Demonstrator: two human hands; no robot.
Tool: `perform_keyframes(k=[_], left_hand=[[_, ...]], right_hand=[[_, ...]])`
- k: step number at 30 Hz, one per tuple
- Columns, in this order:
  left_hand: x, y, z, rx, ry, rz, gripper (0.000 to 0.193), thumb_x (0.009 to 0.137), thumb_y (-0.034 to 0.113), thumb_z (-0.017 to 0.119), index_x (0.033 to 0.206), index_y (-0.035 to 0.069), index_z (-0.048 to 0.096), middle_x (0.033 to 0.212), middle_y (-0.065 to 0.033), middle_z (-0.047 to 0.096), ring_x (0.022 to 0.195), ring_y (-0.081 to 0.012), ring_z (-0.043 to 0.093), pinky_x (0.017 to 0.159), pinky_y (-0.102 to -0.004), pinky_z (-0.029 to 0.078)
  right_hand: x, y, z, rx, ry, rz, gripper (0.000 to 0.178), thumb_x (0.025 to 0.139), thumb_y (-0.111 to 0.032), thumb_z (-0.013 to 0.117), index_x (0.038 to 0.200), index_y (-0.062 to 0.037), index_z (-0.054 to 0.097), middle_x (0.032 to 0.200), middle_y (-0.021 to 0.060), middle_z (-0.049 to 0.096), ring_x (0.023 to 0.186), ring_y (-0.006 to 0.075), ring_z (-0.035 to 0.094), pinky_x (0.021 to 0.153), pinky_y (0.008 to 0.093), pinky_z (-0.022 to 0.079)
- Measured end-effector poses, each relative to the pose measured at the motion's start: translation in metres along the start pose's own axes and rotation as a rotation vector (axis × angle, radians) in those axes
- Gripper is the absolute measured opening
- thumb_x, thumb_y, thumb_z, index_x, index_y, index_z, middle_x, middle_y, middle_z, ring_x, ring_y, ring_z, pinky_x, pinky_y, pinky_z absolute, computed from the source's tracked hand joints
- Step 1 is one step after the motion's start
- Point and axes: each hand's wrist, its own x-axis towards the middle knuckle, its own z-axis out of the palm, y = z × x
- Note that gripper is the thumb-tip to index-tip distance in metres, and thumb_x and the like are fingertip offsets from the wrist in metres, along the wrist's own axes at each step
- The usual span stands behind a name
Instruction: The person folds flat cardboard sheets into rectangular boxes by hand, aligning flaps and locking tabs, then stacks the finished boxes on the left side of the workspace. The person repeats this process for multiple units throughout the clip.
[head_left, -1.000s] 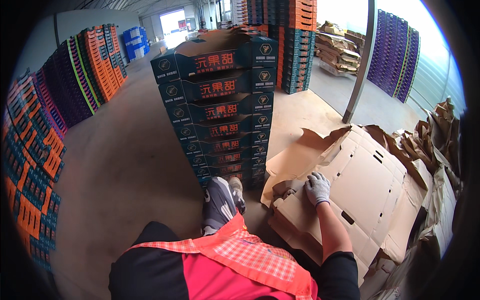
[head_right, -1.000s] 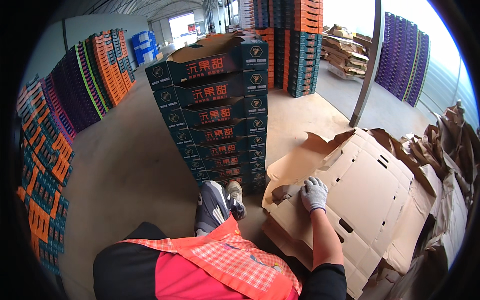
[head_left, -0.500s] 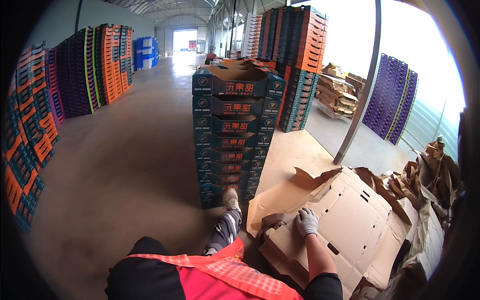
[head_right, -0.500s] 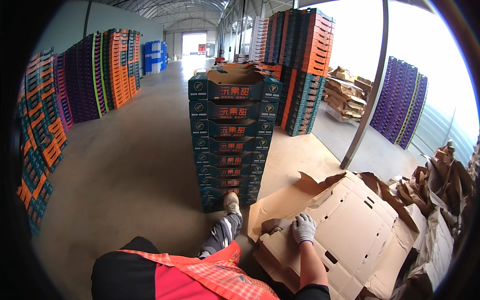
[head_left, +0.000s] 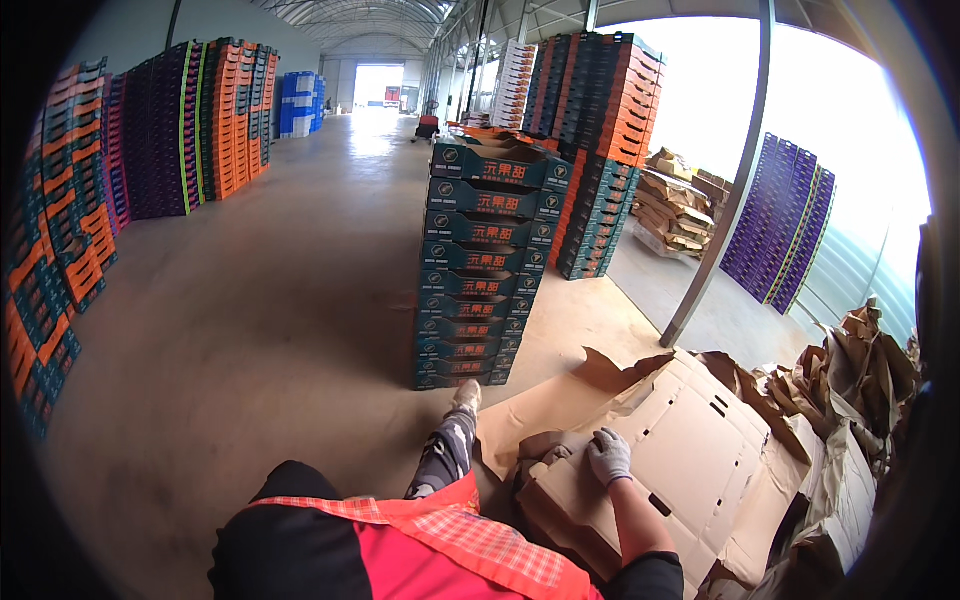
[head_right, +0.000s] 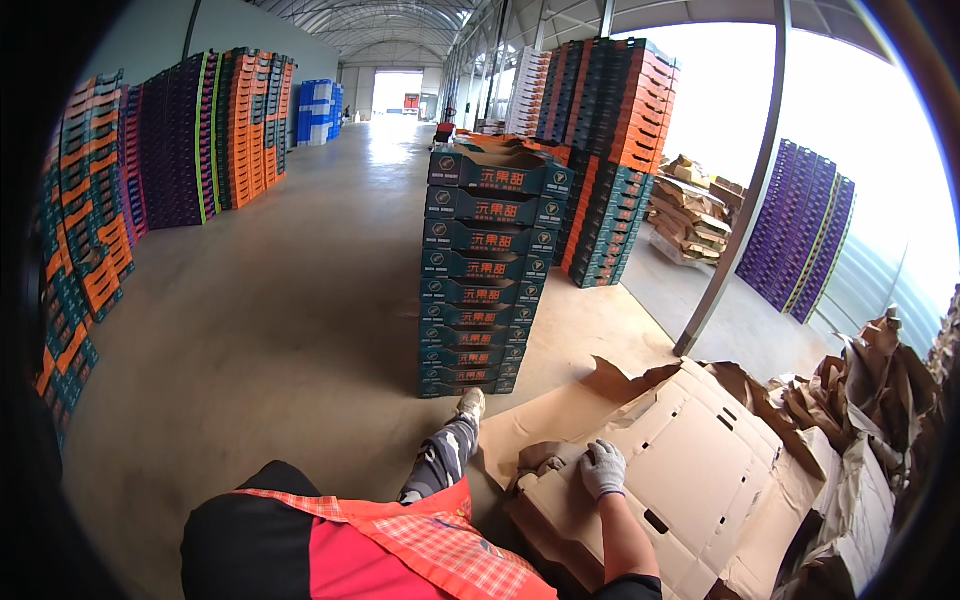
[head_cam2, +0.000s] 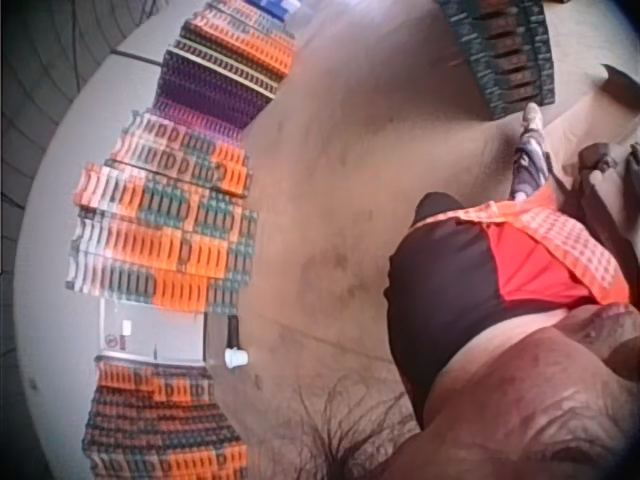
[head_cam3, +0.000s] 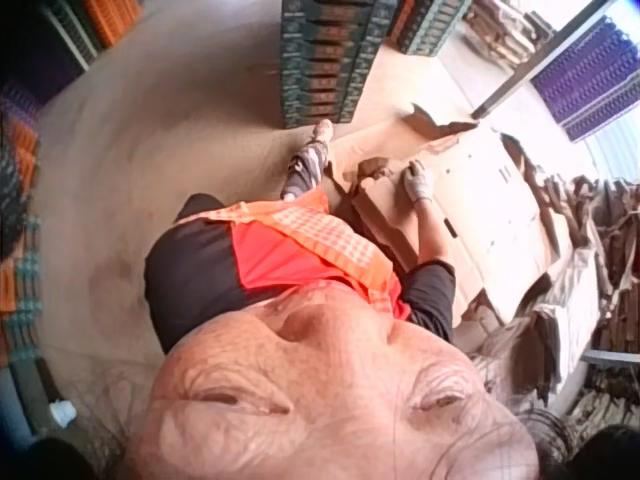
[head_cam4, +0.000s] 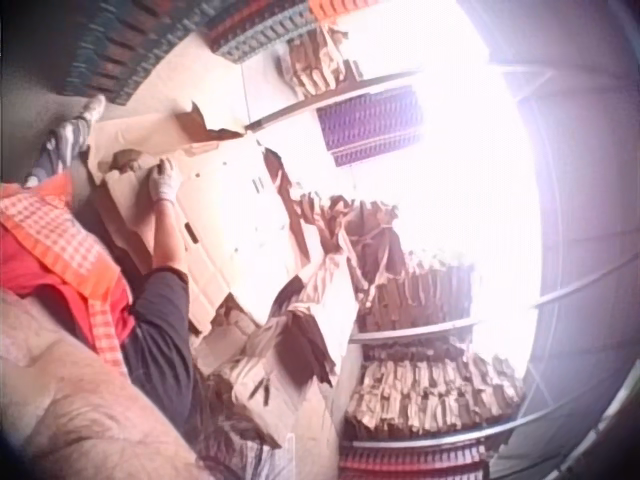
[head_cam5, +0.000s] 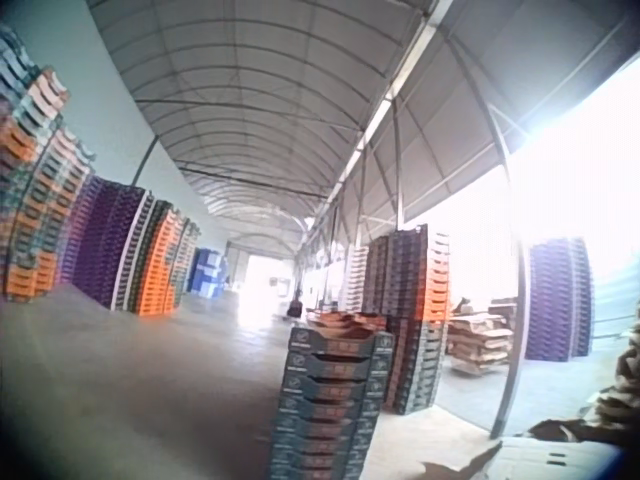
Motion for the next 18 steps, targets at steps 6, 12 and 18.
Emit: perform_keyframes(k=[6,12,18], left_hand=[[-0.002,0.002,-0.029,0.108,-0.127,-0.020,0.053,0.091,0.038,0.045,0.131,0.006,0.054,0.125,-0.0216,0.060,0.117,-0.0384,0.056,0.101,-0.0448,0.042],[0.089,0.171,-0.069,-0.146,0.526,0.489,0.047,0.090,0.028,0.060,0.131,0.007,0.055,0.122,-0.0226,0.060,0.111,-0.0373,0.059,0.096,-0.0426,0.046],[0.153,0.389,-0.003,-0.288,0.246,0.863,0.092,0.087,0.045,0.064,0.151,0.001,0.014,0.143,-0.0326,0.037,0.133,-0.0426,0.040,0.111,-0.0440,0.032]], right_hand=[[-0.020,0.010,-0.040,0.228,-0.002,0.075,0.033,0.081,-0.020,0.066,0.111,-0.0062,0.068,0.122,0.0165,0.062,0.116,0.0340,0.057,0.102,0.0409,0.044],[-0.081,0.099,-0.119,-0.018,0.277,0.389,0.040,0.084,-0.017,0.063,0.120,0.0007,0.060,0.128,0.0214,0.057,0.124,0.0351,0.051,0.107,0.0418,0.038],[-0.195,0.197,-0.189,-0.391,0.349,1.135,0.063,0.085,-0.037,0.066,0.131,0.0026,0.050,0.136,0.0271,0.048,0.129,0.0386,0.043,0.109,0.0430,0.034]])
